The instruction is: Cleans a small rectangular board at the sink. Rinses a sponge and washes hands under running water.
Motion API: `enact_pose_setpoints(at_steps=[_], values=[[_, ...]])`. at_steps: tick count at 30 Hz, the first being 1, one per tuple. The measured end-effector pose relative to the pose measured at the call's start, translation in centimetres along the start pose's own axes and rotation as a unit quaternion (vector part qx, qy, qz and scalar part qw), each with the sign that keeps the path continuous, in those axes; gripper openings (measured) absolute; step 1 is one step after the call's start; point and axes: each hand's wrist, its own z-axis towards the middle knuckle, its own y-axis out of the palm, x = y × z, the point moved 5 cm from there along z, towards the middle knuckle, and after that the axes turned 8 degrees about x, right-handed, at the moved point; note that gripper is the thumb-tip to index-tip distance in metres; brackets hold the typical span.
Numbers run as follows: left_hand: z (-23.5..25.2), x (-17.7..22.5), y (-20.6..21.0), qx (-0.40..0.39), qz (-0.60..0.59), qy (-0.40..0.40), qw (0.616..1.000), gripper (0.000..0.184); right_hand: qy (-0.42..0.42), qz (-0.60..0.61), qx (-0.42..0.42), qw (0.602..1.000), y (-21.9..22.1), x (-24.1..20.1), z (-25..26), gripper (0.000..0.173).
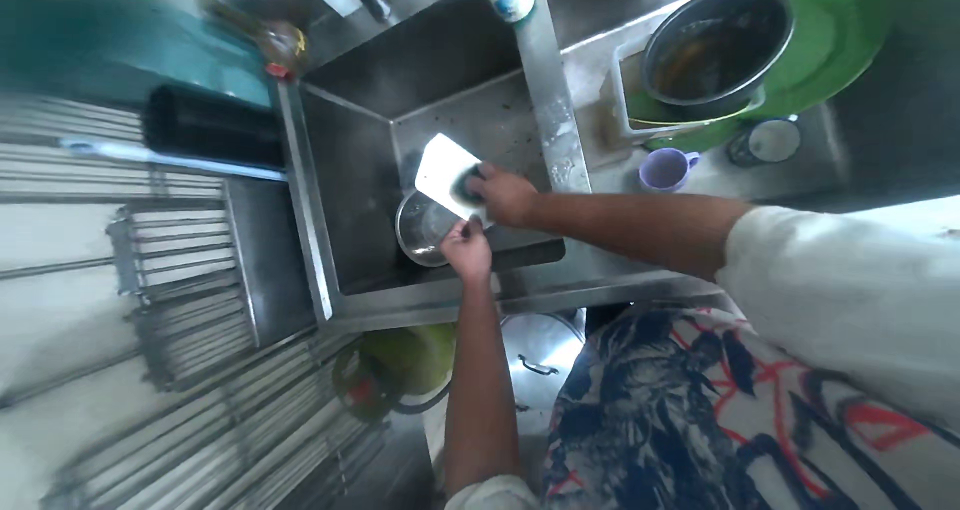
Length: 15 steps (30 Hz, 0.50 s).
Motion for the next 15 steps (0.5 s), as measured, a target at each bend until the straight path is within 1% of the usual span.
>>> enact_pose_setpoints(at_steps=[2, 5, 7, 9, 10, 12, 15], values=[[-0.1, 0.3, 0.1, -0.03, 0.023, -0.005, 0.999, 0.015, -0.018, 0.0, -0.015, 1.0, 0.2, -0.5, -1.0, 0.043], [-1.3, 1.1, 0.5, -0.058, 0.036, 0.0, 0.998, 0.017, -0.017, 0.009, 0.02, 1.0, -1.6, -0.6, 2.7, 0.044], [-2.0, 1.8, 0.7, -0.052, 0.02, 0.014, 0.998, 0.017, -0.004, 0.002, 0.035, 0.999, -2.9, -0.6, 5.9, 0.047], [-2.1, 2.2, 0.7, -0.029, 0.001, 0.018, 0.999, 0.016, 0.02, -0.004, 0.029, 0.999, -3.7, -0.1, 7.5, 0.053], [-1.9, 2.2, 0.7, -0.016, -0.008, 0.008, 1.0, 0.015, 0.034, -0.011, 0.02, 0.999, -4.0, 0.2, 7.4, 0.057], [-1.4, 1.6, 0.7, 0.009, -0.019, -0.024, 0.999, 0.015, 0.044, -0.021, 0.003, 0.999, -3.6, 0.3, 5.4, 0.062], [0.1, 0.4, 0.6, 0.031, -0.04, -0.062, 0.997, 0.017, 0.012, -0.036, -0.033, 0.999, -1.4, -0.1, 0.0, 0.054]])
